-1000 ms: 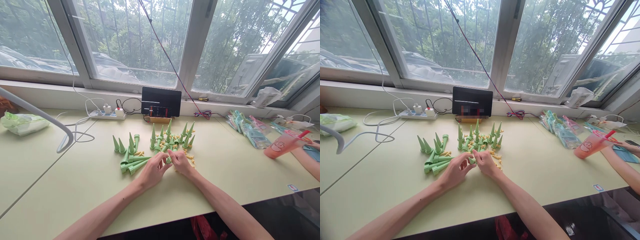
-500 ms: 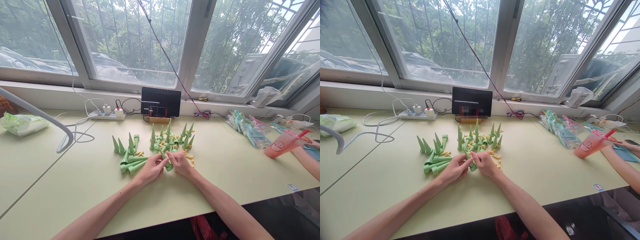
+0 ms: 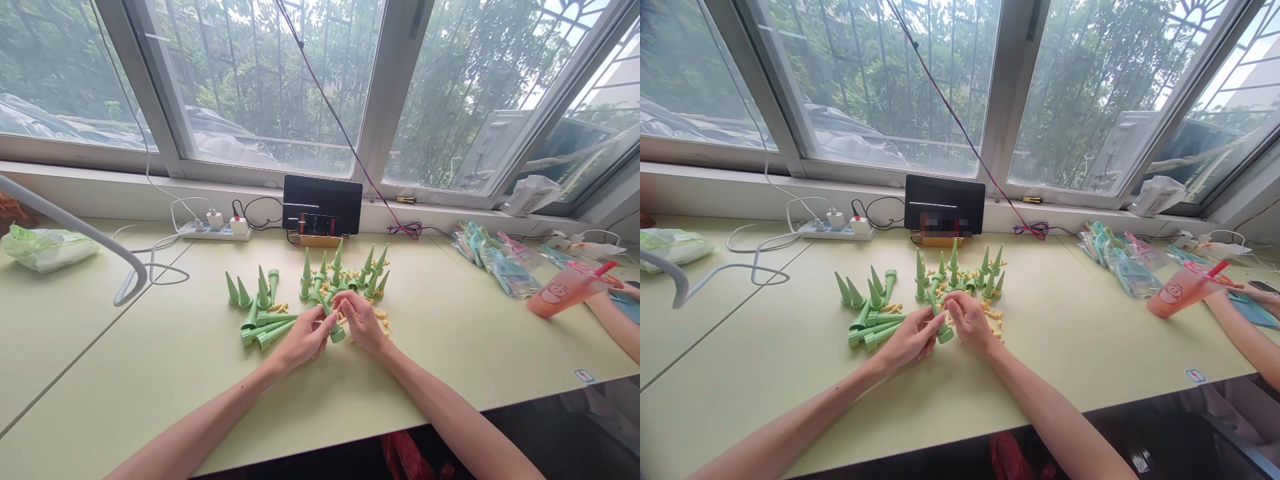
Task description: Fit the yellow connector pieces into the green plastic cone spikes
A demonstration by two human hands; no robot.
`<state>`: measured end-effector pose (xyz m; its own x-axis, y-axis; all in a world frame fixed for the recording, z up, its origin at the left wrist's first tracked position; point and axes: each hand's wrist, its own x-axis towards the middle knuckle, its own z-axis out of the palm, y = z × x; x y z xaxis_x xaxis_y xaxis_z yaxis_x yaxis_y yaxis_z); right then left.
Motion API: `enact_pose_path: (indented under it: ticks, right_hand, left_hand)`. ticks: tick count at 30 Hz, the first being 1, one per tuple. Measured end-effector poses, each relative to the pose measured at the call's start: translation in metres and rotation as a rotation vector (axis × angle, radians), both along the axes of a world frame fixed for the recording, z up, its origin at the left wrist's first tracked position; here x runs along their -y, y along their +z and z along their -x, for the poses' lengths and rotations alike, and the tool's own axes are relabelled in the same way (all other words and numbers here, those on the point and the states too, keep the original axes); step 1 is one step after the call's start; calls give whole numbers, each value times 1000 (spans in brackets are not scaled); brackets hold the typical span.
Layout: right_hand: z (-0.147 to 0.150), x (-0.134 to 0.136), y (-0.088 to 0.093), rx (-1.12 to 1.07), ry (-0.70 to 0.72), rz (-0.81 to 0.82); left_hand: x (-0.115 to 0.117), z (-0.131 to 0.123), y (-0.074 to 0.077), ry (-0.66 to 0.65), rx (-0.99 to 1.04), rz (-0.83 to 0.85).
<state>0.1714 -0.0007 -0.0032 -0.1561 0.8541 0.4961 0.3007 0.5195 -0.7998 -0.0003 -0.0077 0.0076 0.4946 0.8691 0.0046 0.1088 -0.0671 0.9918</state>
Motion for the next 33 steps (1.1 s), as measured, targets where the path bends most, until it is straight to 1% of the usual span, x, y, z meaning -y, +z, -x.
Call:
enact_pose_path:
  ticks: [5, 11, 14, 18, 21, 27, 33]
  right_hand:
    - [5, 2, 2, -157, 103, 56]
    - [10, 0, -3, -304, 219, 142]
    - [13, 0, -4, -358, 252, 185]
    - [16, 1, -2, -415, 281, 218]
    - [17, 3, 1, -411, 284, 233]
    - [17, 4, 3, -357, 244, 249]
    - [17, 4, 2, -344, 225, 248]
  left_hand:
    - [1, -1, 0, -40, 6, -5]
    - [1, -2, 0, -43, -41, -48]
    - [2, -3, 2, -56, -42, -69]
    - [4, -5, 4, -74, -43, -50]
    - [5, -5, 4, -56, -86, -74]
    - [1, -3, 0, -4, -149, -302]
    - [0, -2, -6, 25, -186, -378]
